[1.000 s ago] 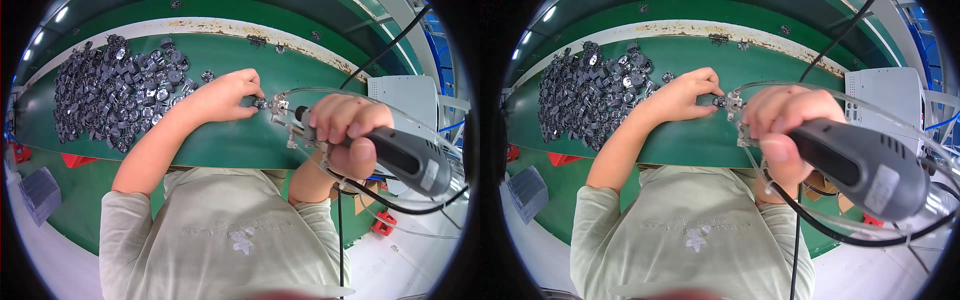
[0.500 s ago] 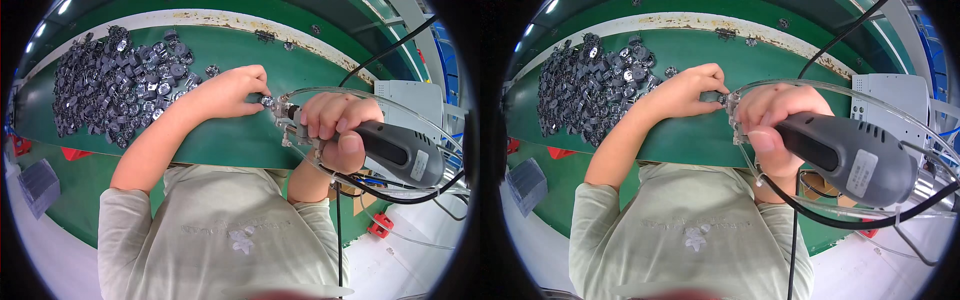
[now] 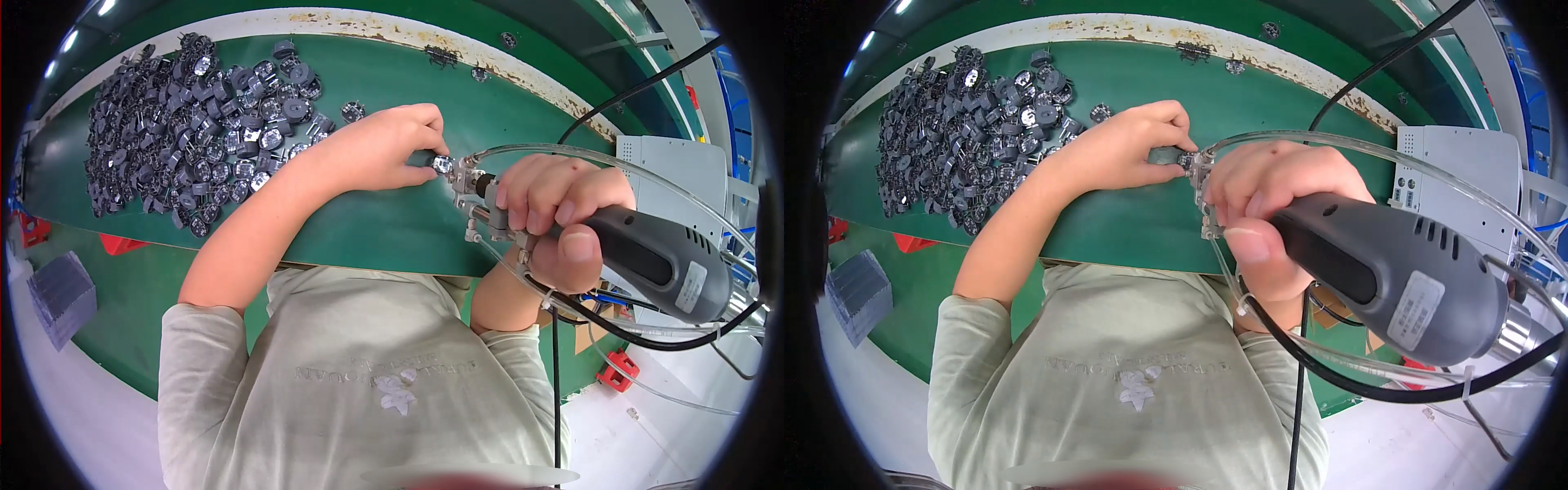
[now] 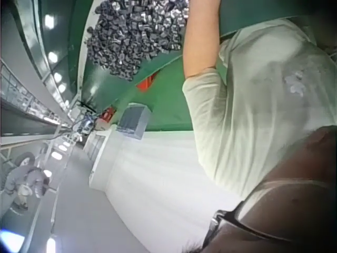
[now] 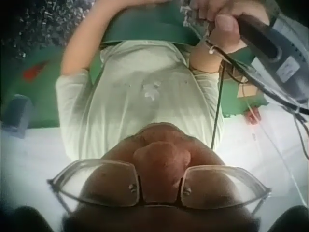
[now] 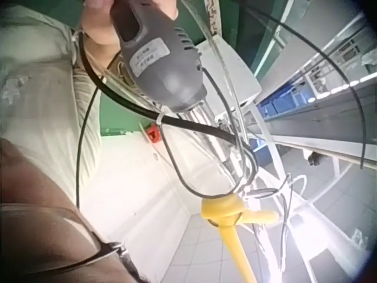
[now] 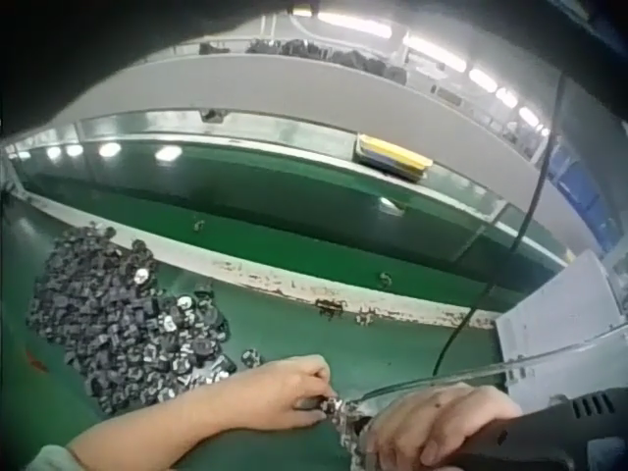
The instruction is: The person tightens screws on metal parts on a conveyor belt using an electric screwdriver.
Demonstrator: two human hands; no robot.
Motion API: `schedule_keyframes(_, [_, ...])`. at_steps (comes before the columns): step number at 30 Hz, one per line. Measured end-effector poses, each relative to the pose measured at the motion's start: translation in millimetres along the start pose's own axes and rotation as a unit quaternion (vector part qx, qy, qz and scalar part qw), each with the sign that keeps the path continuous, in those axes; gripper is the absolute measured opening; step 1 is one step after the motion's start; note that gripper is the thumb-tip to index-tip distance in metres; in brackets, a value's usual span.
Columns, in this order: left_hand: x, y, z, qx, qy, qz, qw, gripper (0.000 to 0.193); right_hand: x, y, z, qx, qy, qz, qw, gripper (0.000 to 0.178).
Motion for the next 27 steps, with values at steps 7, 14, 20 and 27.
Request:
schedule_keyframes(7, [1.0, 0.1, 1.5, -0.004, -0.002, 0.004, 1.0, 0.028, -0.1, 0.2, 0.8, 0.005, 0.005, -0.003, 1.0, 0.025])
schedule_keyframes(14, [0.3, -0.8, 0.9, 0.007, -0.012, 0.0, 1.0, 0.028, -0.2, -1.3, 3.7, 0.015, 0.014, 0.009, 1.0, 0.025])
schedule_keyframes(20, [-0.4, -1.1, 2.5, -0.009, 0.005, 0.008, 1.0, 0.028, 1.2, -1.2, 3.5, 0.009, 0.017, 0.012, 1.0, 0.026])
schedule_keyframes(27, [-0.1, -1.2, 5.2, -0.003, 0.0, -0.006, 1.0, 0.028, 1.2, -2.5, 3.4, 0.009, 0.017, 0.02, 1.0, 0.027])
Point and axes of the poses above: each hand's wrist, its own y-axis away from the middle knuckle, its own x-axis out of the palm, z = x × y, the point moved 7 cm from there along -y, towards the middle knuckle, and after that the axes turned 9 degrees about z, right-handed, at the moved point
